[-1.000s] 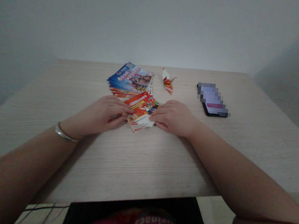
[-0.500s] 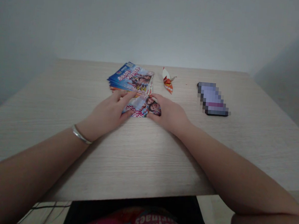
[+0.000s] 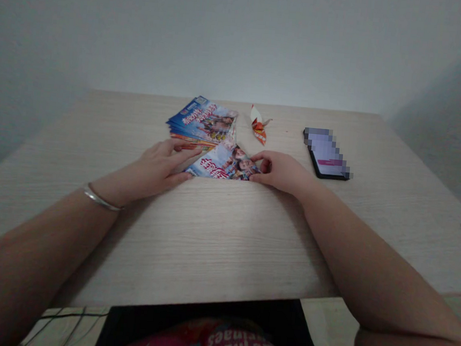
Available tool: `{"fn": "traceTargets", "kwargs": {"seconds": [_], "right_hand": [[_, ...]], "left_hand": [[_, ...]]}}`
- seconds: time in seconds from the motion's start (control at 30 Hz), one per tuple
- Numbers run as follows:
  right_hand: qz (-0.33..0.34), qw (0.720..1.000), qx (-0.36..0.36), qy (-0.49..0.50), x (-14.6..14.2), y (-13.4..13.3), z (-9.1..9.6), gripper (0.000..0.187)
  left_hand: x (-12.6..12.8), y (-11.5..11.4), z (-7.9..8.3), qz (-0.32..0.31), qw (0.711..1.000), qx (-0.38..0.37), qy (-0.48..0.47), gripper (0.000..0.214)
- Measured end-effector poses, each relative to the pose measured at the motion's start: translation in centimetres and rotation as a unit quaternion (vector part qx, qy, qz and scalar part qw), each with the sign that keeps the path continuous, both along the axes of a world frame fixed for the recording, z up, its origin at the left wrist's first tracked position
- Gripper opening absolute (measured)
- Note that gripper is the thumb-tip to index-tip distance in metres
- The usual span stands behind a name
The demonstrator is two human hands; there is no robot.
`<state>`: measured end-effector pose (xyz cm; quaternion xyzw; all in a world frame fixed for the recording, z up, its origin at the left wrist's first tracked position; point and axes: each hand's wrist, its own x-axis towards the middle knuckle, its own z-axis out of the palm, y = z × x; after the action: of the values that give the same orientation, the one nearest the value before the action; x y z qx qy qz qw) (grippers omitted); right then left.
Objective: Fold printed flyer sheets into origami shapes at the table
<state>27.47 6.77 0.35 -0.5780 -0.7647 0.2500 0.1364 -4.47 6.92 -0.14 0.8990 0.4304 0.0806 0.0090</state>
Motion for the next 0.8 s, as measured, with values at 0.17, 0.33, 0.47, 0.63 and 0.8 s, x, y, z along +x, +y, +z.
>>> {"fn": "traceTargets", "kwargs": {"seconds": [0.17,0.33,0.47,0.63,0.8], "right_hand": [[-0.007,0.997,0.026,0.072,-0.3,-0.2,-0.1,0.029],[0.018,0.991,0.094,0.088,-1.7,-1.2,0.4,0.017],[0.047,0.986,0.16,-0.005,-2.9,-1.9,0.7,0.013],[0.152,0.95,0.246,-0.118,-3.3,-1.9,0.3,0.019],[0.195,0.915,0.317,-0.159,-3.4,-1.6,-0.4,0.025]], "left_hand": [[0.0,0.5,-0.1,-0.005,0.999,0.015,-0.047,0.037],[0.8,-0.2,0.6,0.016,0.988,0.051,-0.143,0.039],[1.3,-1.1,1.2,-0.018,0.982,0.089,-0.168,0.04],[1.5,-1.8,1.4,-0.057,0.983,0.097,-0.146,0.041],[1.5,-2.0,1.3,-0.079,0.983,0.075,-0.148,0.032]]}}
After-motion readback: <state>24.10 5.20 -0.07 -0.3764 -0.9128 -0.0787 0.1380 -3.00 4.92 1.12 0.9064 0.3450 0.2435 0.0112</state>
